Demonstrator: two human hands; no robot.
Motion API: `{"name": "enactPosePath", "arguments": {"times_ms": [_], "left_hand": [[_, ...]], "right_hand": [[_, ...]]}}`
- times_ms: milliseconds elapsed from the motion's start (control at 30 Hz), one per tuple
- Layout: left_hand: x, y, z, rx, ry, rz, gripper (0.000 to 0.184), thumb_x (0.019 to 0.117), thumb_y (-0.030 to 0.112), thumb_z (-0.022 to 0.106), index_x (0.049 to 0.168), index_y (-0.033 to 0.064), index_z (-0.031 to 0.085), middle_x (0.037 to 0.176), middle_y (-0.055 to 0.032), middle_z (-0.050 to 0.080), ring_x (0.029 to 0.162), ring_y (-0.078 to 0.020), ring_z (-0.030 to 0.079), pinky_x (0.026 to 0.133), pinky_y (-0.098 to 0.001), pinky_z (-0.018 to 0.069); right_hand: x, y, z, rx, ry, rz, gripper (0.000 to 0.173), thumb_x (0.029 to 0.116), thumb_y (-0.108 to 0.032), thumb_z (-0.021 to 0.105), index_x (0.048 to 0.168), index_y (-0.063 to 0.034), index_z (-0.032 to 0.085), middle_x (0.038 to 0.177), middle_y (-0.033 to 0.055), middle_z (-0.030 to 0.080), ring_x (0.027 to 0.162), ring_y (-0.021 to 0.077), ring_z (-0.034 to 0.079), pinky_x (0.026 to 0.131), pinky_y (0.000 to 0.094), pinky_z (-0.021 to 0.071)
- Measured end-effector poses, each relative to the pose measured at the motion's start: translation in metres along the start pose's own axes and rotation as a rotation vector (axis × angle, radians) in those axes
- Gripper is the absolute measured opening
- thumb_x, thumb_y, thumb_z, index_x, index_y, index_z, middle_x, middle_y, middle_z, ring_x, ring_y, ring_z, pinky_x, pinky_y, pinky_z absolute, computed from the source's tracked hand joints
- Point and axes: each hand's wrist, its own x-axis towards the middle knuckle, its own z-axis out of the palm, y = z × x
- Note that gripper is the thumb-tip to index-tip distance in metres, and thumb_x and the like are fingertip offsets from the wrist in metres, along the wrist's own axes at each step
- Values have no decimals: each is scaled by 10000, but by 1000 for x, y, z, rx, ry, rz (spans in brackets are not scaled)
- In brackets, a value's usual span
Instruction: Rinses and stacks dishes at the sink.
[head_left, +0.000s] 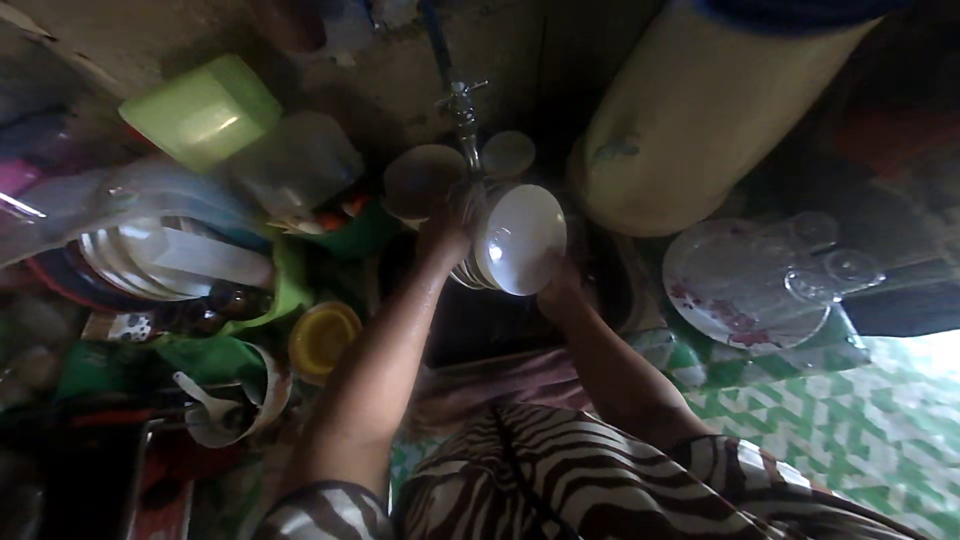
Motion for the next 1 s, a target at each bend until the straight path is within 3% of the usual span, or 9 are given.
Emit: {"name": "enactPosePath", "arguments": {"times_ms": [200,300,400,500,600,800,1000], "left_hand": [[-1,-2,11,-41,-28,26,500,1031,384,598,1374,26,528,1231,-247,647,1149,-411,637,972,-616,497],[-5,-1,12,-69,-48,36,526,1025,349,619,1411,7,515,1291,-244,630,1206,-397,616,1024,-598,477],[-6,-5,11,-89,-56,26,543,1015,336,637,1439,25,501,1320,-247,616,1231,-406,600,1035,-612,463],[-6,-14,8,-152,-28,17,596,1000,307,661,1510,74,459,1360,-231,607,1256,-391,593,1057,-607,457],[-7,-17,2,-153,2,10,626,1005,312,655,1548,108,419,1394,-217,595,1287,-386,577,1073,-604,447],[-13,-25,-6,-151,27,-3,499,987,324,679,1383,48,555,1263,-231,649,1185,-390,629,1006,-610,489],[-22,-39,-9,-166,66,-29,508,978,338,688,1394,72,570,1285,-210,652,1211,-381,622,1022,-609,479]], "right_hand": [[-14,-9,-14,102,-16,16,467,1111,-333,414,1519,-108,375,1373,142,568,1195,226,606,973,443,547],[-12,-4,-20,134,11,42,483,1117,-319,399,1552,-119,332,1425,147,533,1239,232,580,1007,449,526],[-10,0,-23,142,58,61,485,1113,-341,413,1535,-109,354,1381,161,556,1192,253,598,969,466,538],[-11,2,-23,239,-31,31,447,1118,-348,378,1509,-131,369,1324,125,587,1151,218,618,938,442,556],[-1,9,-18,232,-38,8,457,1103,-376,425,1485,-124,419,1308,132,610,1146,233,631,935,457,562],[4,16,-10,232,-103,-9,460,1097,-357,450,1495,-130,404,1306,123,609,1146,222,631,936,451,564],[-11,10,8,231,-81,37,378,1103,-298,443,1418,-88,449,1176,114,631,1024,192,650,856,414,581]]}}
